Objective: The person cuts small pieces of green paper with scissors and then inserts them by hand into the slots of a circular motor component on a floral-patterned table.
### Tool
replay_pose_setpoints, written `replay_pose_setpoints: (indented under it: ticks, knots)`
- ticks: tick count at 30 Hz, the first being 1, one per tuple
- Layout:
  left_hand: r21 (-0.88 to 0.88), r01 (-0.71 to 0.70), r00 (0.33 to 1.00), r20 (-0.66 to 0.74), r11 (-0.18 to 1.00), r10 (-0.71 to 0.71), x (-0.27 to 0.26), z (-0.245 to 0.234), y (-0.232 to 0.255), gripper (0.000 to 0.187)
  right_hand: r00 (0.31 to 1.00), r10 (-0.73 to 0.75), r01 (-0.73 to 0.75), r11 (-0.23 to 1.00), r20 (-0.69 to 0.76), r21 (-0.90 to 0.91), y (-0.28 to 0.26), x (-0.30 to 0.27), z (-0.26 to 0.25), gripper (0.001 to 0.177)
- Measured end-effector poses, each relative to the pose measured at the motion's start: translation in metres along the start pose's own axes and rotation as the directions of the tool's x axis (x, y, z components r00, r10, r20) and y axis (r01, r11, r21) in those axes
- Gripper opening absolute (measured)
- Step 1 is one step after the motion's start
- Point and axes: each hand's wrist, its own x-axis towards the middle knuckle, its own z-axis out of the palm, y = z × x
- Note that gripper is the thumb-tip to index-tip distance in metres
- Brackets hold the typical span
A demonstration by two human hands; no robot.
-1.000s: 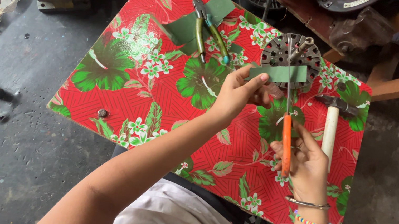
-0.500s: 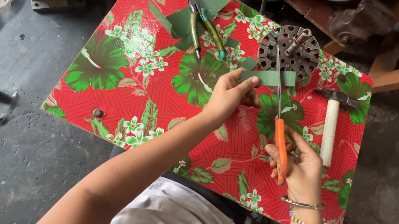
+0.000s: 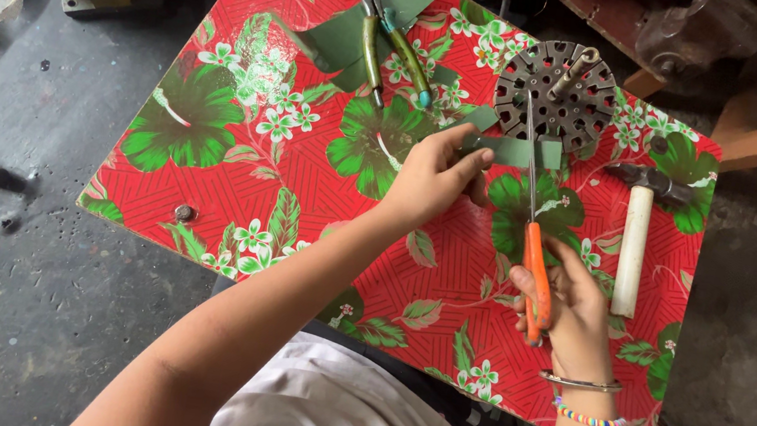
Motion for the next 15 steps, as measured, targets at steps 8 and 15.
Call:
replay_pose_setpoints:
  ticks: [8,15]
  knots:
    - [0.028,0.006,1.000,-0.009,1.000,-0.006,-0.0002,0.0029,0.0031,0.019,1.000,-0.011,0.011,0.999,0.004,0.044,0.0046,-0.0001,-0.0019,0.069]
    - [0.051,0.025,0.999,-0.027,0.998,-0.024,0.0001,0.0042,0.0027,0.023,0.999,0.015,-0.012,0.996,-0.029,0.084,0.0081,-0.0002,0.0037,0.067]
